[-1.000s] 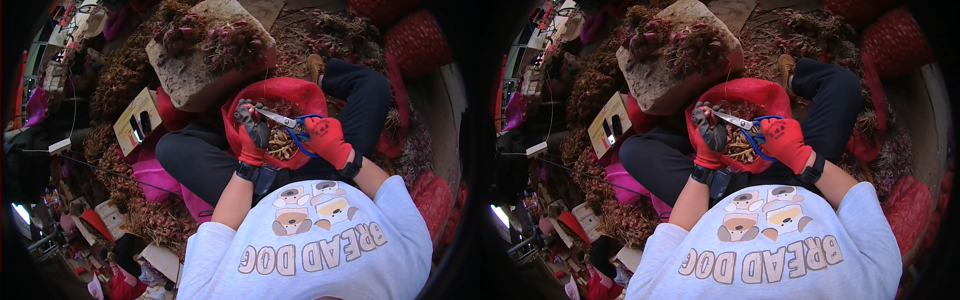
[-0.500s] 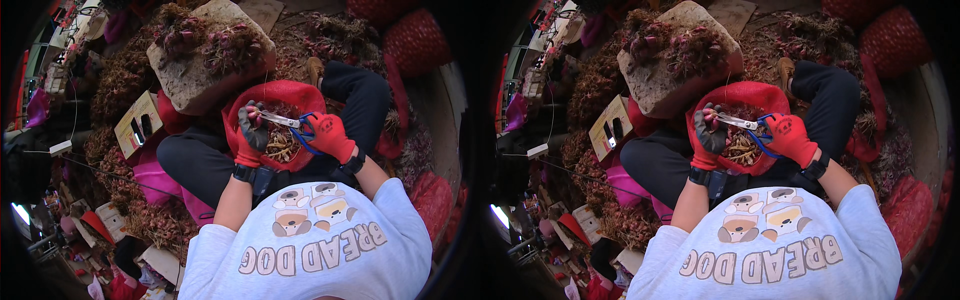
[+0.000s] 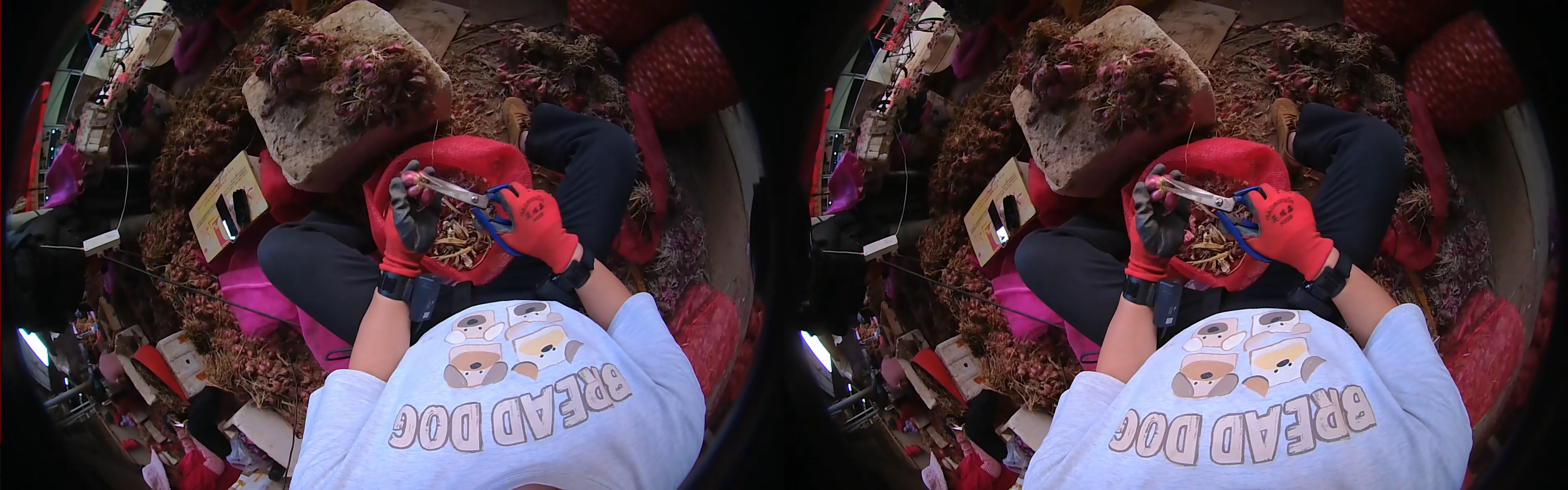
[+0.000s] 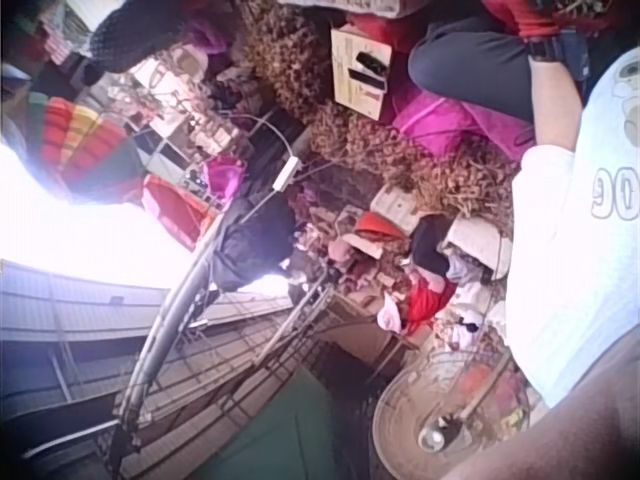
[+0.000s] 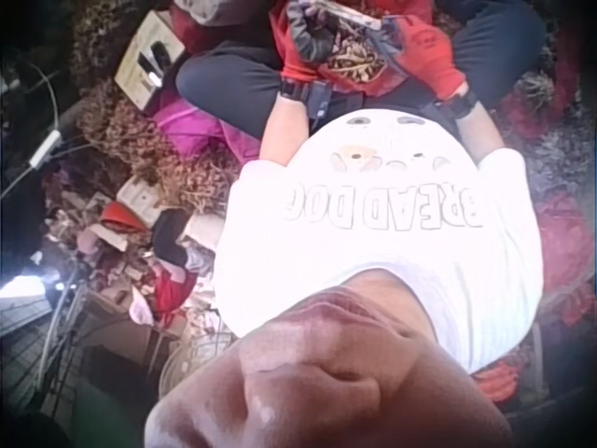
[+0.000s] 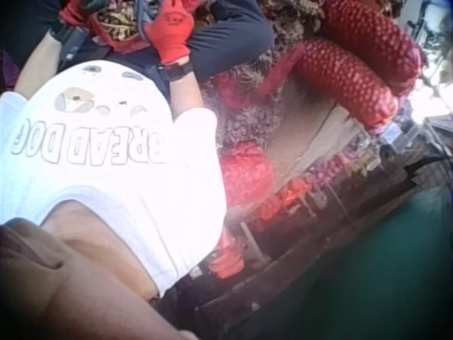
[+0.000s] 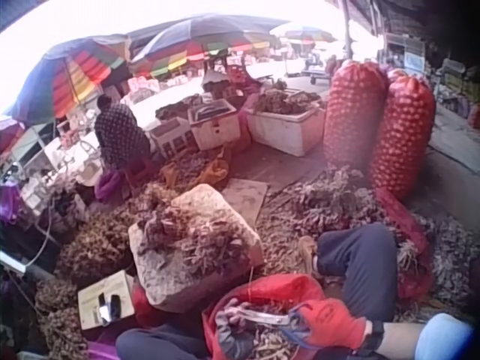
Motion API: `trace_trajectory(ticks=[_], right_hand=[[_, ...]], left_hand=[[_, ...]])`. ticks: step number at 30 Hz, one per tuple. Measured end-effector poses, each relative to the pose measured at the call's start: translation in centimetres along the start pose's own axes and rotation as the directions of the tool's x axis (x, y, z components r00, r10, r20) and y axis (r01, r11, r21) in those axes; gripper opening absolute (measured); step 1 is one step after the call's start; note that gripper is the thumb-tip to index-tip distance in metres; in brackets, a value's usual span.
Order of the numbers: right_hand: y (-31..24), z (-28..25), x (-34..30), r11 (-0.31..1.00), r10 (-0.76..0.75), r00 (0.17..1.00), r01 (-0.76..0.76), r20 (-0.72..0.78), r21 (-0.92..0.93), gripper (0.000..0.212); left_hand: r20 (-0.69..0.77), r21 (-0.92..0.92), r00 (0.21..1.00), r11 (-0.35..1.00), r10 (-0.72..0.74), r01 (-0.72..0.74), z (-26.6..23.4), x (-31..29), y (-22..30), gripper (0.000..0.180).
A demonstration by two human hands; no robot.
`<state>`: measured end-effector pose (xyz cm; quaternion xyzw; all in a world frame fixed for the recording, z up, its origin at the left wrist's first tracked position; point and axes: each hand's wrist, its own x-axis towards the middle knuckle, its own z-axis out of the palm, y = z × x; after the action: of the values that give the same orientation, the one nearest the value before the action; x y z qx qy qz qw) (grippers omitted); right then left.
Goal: Trim and sort onions into bags.
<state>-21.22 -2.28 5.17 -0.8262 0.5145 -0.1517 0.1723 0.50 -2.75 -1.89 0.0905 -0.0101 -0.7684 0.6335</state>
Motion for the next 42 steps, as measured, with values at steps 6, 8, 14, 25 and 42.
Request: trace_trajectory(ticks=[6,8,14,25,42], right_hand=[[1.1,0.8,-0.5,0.999,0.013,0.995,-0.008,0.099,-0.050,0.047],[1.1,0.9,-0.7,0.998,0.052,0.984,-0.047,0.169,-0.029,0.047],[2.0,1.9,-1.2,0.993,-0.040,0.998,0.034,0.047,0.117,0.039],[0.5,-0.1,2.0,0.452,0.208,0.909,-0.417,0.362,0.789,0.028],[1.2,4.7,4.8,0.150,0.082,0.969,-0.245,0.234,0.958,0.021]], left_hand=[[-0.015,0.016,1.000,1.000,0.010,-0.009,0.3,0.1,-0.1,0.035],[0.025,0.018,1.000,1.000,-0.009,0.009,0.4,0.1,-0.1,0.035],[0.038,0.013,0.997,0.998,-0.070,0.069,1.1,-0.3,0.1,0.038],[0.036,0.834,0.992,0.544,0.117,-0.095,2.5,-0.7,-0.4,0.037],[-0.101,0.760,0.975,0.617,-0.200,0.205,0.8,-2.1,0.9,0.031]])
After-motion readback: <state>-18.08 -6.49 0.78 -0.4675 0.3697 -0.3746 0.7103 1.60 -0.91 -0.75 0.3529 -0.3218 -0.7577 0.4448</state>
